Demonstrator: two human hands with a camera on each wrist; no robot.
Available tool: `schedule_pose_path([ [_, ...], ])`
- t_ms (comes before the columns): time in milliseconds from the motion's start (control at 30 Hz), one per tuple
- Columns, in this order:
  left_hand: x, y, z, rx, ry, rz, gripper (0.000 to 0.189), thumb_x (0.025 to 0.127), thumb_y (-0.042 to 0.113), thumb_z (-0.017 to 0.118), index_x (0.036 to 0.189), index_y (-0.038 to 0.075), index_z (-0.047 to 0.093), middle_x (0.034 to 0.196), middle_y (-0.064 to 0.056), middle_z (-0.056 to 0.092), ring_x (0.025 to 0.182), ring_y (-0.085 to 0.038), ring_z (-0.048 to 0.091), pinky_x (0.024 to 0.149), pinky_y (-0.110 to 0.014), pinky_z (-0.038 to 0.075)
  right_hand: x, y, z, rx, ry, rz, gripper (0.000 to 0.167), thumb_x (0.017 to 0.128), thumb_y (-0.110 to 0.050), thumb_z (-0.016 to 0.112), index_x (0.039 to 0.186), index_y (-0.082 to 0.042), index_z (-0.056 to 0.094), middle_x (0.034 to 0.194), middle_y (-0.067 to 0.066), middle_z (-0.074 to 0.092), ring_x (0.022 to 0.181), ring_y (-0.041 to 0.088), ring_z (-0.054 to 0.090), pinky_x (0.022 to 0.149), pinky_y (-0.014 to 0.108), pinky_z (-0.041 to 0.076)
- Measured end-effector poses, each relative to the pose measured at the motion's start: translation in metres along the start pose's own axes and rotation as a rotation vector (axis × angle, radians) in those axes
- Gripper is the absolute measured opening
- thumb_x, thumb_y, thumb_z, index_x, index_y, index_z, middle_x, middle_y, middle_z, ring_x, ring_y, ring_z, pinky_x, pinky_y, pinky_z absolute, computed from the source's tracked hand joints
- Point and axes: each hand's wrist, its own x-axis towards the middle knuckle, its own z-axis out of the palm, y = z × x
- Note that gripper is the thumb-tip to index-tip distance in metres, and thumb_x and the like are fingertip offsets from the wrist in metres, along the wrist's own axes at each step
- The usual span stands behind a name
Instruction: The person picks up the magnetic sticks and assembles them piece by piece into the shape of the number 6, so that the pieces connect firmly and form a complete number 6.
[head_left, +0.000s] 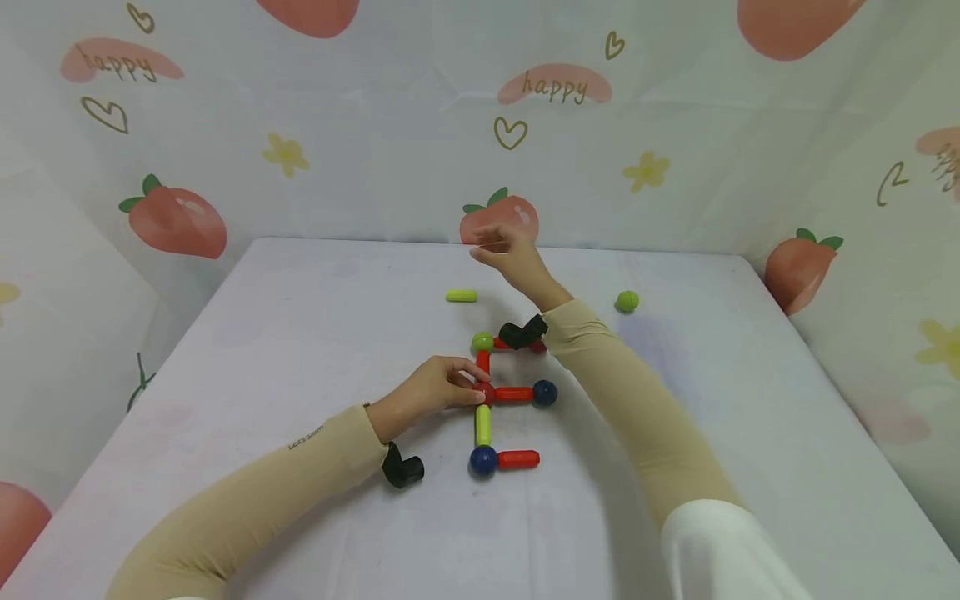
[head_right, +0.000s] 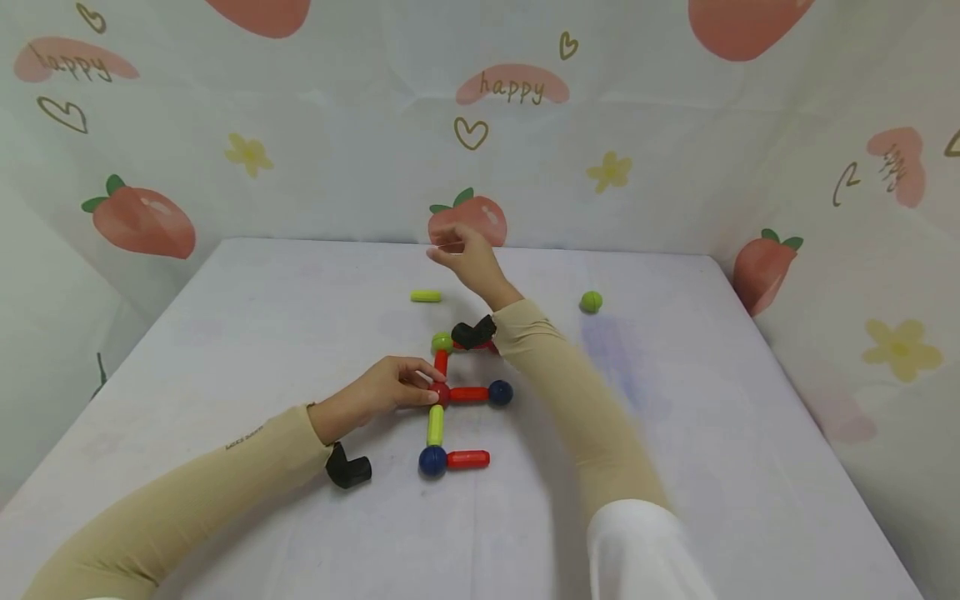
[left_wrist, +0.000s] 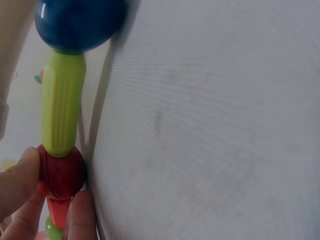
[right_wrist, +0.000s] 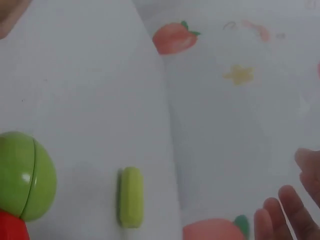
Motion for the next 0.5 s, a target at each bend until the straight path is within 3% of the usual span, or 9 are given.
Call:
schedule_pose_path([
  [167, 0.000, -0.001, -0.001, -0.008, -0.010, 0.020, 0.025, 0.083, 0.014, 0.076, 0.108, 0.014, 0.072, 0.095, -0.006, 0.069, 0.086, -0.016, 0.062, 0.071, -0.023, 0.051, 0.010, 0.014, 0.008, 0.039, 0.009, 0.086, 0.038, 0.093, -0.017, 0.066, 0.128, -0.006, 0.058, 0.123, 0.015, 0.060, 0.116, 0.030, 0.059, 0.099, 0.040, 0.047],
  [500, -0.001, -0.001, -0.003, -0.015, -0.031, 0.062, 0.025, 0.084, 0.013, 0.076, 0.109, 0.011, 0.071, 0.092, -0.005, 0.070, 0.083, -0.014, 0.063, 0.070, -0.023, 0.050, 0.016, 0.034, 0.013, -0.190, -0.156, 0.195, 0.045, 0.091, -0.020, 0.067, 0.132, -0.004, 0.057, 0.129, 0.015, 0.059, 0.121, 0.027, 0.054, 0.101, 0.042, 0.043],
])
